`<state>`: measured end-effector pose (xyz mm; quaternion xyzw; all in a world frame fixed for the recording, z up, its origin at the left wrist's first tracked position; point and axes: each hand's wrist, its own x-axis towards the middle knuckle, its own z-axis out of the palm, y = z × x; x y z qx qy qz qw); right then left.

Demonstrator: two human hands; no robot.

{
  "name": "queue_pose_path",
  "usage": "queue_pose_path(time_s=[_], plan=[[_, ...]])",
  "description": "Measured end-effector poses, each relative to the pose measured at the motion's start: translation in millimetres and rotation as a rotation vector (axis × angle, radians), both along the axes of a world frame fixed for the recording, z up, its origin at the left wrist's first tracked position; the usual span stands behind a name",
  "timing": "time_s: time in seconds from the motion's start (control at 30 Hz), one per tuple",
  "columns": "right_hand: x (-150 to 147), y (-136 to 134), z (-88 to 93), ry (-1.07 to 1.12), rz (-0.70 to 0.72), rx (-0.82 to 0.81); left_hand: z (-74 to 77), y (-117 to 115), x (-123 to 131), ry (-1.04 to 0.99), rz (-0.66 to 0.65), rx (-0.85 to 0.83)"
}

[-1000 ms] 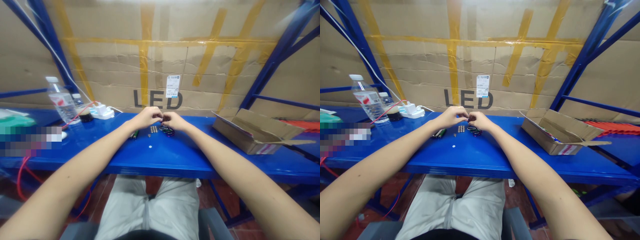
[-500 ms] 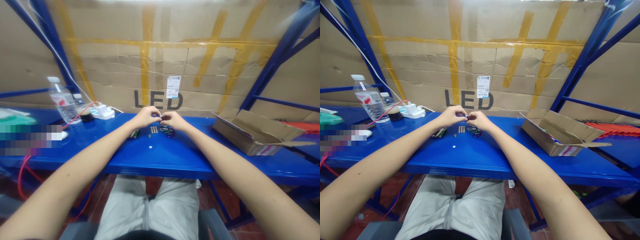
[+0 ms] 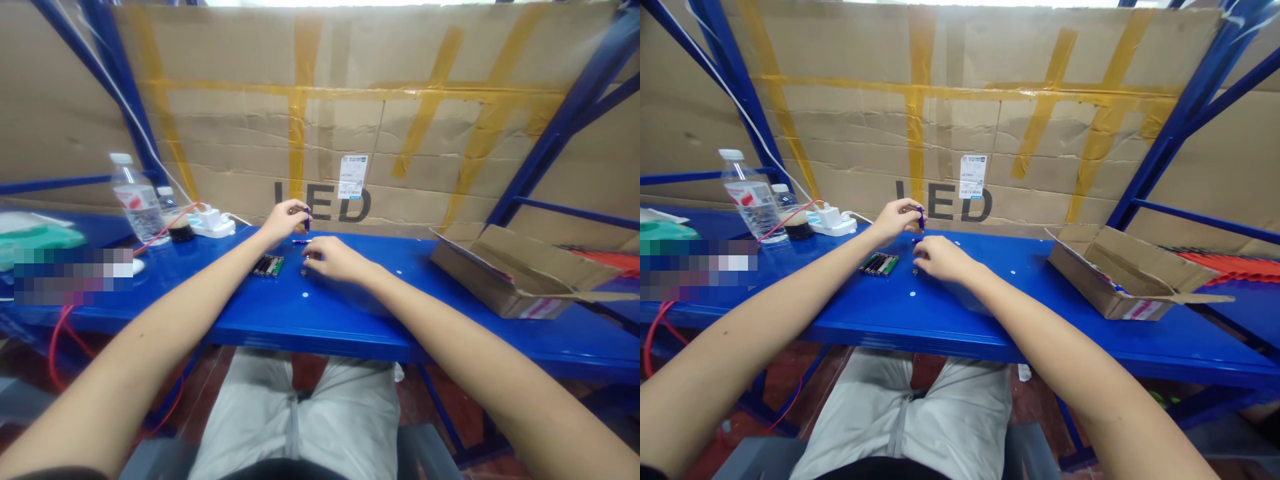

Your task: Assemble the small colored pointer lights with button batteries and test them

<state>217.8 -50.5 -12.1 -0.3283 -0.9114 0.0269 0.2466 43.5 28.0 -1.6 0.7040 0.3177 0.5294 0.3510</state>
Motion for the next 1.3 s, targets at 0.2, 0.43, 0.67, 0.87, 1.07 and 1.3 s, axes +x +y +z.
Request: queue_pose_path(time_s=[0.2,0.43,0.67,0.87,1.07,1.3], plan=[[-15,-8,-10.4,-0.259,-0.050,0.020,3.4,-12,5,-0.104,-0.078,-0.138],[13,10,8.0,0.151,-0.146,-0.042,-2.7,-2,-1,0.028,-0.042,-0.087],[40,43,6.8,0.608,-0.189,-0.130,-7.8,-5,3,0.291,-0.052,0.083],[38,45,1.3,0.625,-0.152,-0.165,-6.7,-14,11,0.350,-0.117,0.159],[40,43,3.6,0.523,-0.177,-0.094,-7.7,-19,11,0.376,-0.175,0.089],[48,37,8.8,0.267,-0.124,0.023,-4.6,-23,12,0.455,-0.126,0.224]])
